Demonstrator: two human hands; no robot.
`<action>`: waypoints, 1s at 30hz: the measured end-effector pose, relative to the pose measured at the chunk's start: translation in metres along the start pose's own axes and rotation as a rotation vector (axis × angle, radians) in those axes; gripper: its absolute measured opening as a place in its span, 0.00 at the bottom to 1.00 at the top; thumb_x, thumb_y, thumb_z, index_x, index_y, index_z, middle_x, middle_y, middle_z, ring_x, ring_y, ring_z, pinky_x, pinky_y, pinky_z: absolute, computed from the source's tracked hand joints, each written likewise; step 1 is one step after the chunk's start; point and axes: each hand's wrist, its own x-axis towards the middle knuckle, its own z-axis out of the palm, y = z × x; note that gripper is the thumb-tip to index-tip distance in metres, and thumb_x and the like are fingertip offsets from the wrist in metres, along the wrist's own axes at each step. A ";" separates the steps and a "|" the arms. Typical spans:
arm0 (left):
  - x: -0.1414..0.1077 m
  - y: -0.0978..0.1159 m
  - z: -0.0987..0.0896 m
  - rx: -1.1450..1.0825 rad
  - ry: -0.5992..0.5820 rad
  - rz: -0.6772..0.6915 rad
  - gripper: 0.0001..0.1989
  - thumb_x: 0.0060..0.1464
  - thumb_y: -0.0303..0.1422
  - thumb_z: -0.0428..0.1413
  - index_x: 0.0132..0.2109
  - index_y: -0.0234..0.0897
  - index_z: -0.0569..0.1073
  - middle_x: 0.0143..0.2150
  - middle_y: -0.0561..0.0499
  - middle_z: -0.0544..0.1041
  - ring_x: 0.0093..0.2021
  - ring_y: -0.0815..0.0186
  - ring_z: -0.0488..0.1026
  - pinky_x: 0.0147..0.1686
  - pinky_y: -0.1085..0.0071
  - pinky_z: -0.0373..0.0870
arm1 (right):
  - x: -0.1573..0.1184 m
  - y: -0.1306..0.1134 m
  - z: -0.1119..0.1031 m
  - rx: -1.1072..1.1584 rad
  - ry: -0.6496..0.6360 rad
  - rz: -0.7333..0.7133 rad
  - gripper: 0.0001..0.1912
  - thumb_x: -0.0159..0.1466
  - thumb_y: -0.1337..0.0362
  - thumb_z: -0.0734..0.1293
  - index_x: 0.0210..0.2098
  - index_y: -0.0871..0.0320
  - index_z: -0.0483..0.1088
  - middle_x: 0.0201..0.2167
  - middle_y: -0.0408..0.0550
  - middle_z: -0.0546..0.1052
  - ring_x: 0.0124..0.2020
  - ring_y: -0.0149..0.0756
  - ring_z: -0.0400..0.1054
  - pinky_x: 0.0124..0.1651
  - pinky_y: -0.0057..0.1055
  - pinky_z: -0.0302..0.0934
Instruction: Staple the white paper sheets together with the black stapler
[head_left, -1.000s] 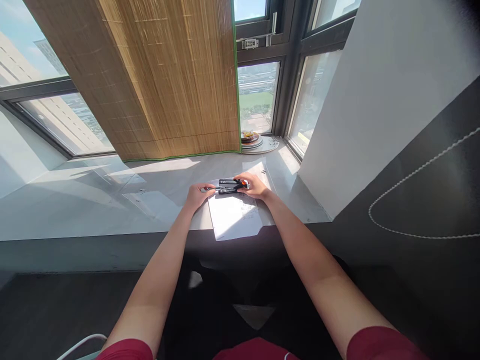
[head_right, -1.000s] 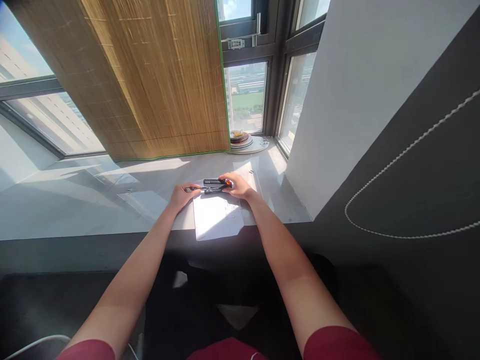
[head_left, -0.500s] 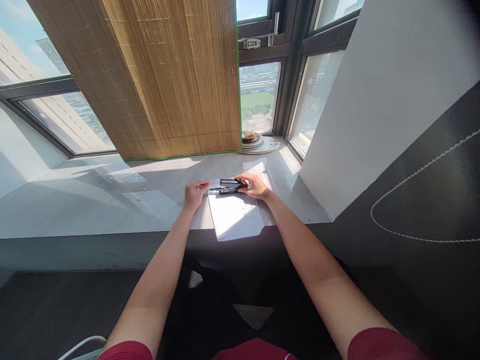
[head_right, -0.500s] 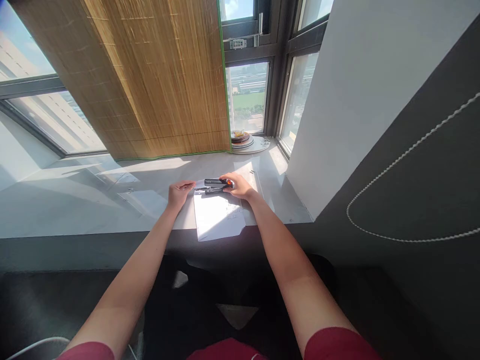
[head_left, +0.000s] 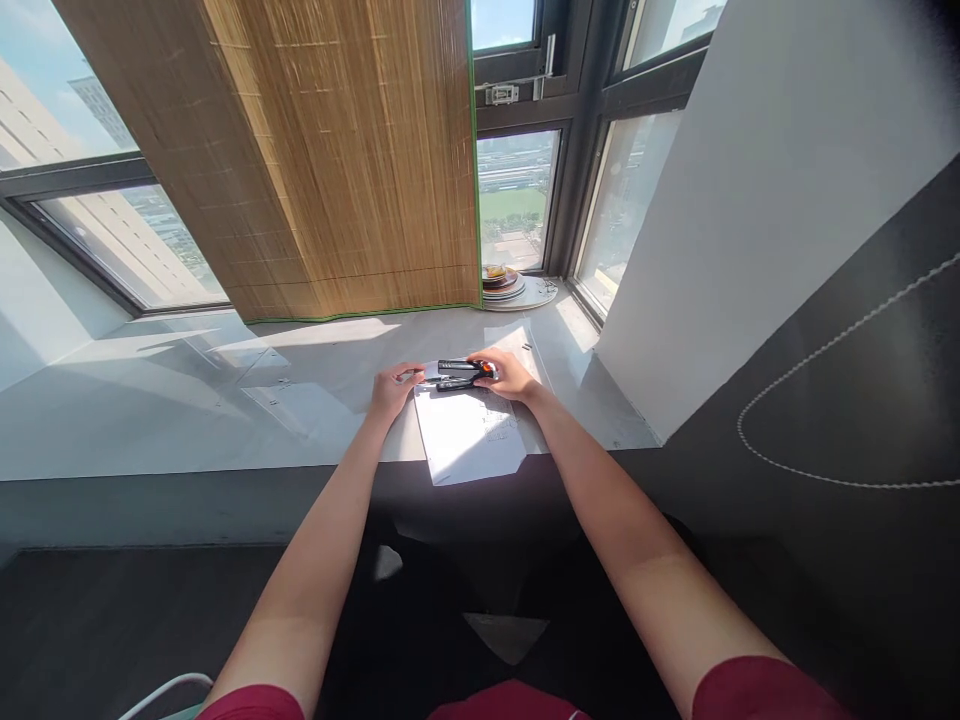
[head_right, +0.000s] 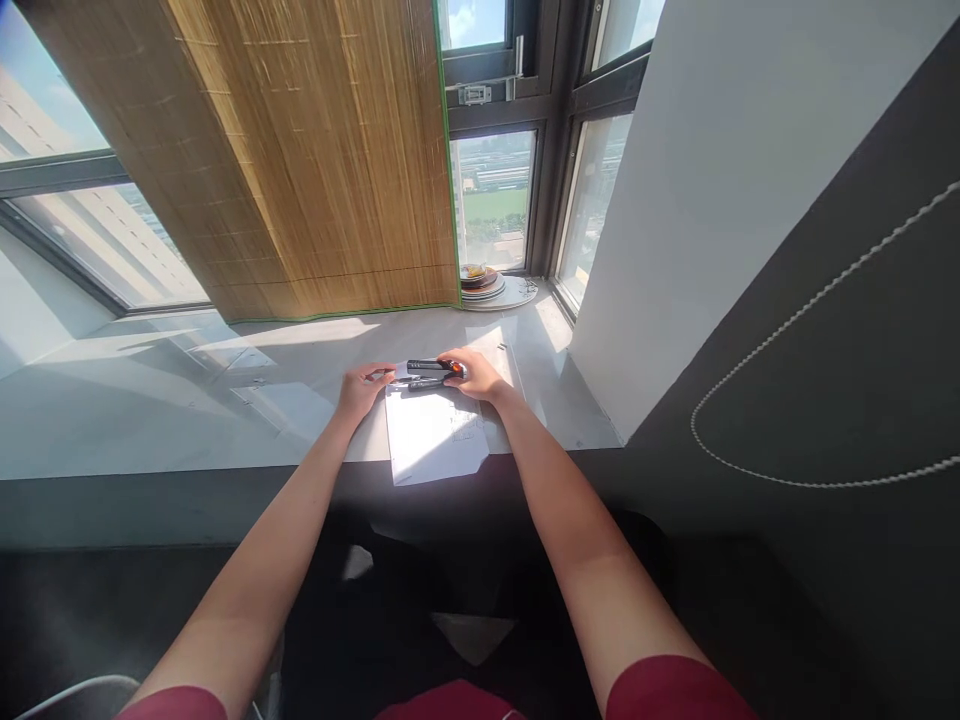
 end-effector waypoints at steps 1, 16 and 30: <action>0.001 -0.001 0.000 0.003 -0.009 -0.006 0.13 0.59 0.42 0.64 0.46 0.43 0.89 0.46 0.46 0.89 0.50 0.52 0.82 0.44 0.63 0.76 | 0.000 0.000 0.000 -0.002 0.001 0.002 0.25 0.61 0.65 0.75 0.57 0.52 0.80 0.55 0.52 0.83 0.56 0.50 0.76 0.64 0.52 0.68; 0.001 0.007 0.000 -0.067 -0.050 -0.004 0.18 0.60 0.49 0.61 0.37 0.40 0.85 0.41 0.46 0.87 0.42 0.57 0.80 0.38 0.66 0.72 | 0.000 -0.003 0.000 -0.011 0.005 0.026 0.25 0.59 0.66 0.75 0.56 0.51 0.80 0.54 0.51 0.83 0.55 0.50 0.77 0.63 0.53 0.69; 0.002 0.001 0.001 -0.026 0.005 0.002 0.17 0.62 0.48 0.62 0.41 0.39 0.86 0.38 0.45 0.87 0.40 0.57 0.80 0.39 0.65 0.73 | 0.000 -0.006 -0.001 -0.005 -0.003 0.037 0.24 0.60 0.66 0.75 0.57 0.50 0.80 0.54 0.51 0.83 0.55 0.50 0.76 0.63 0.52 0.69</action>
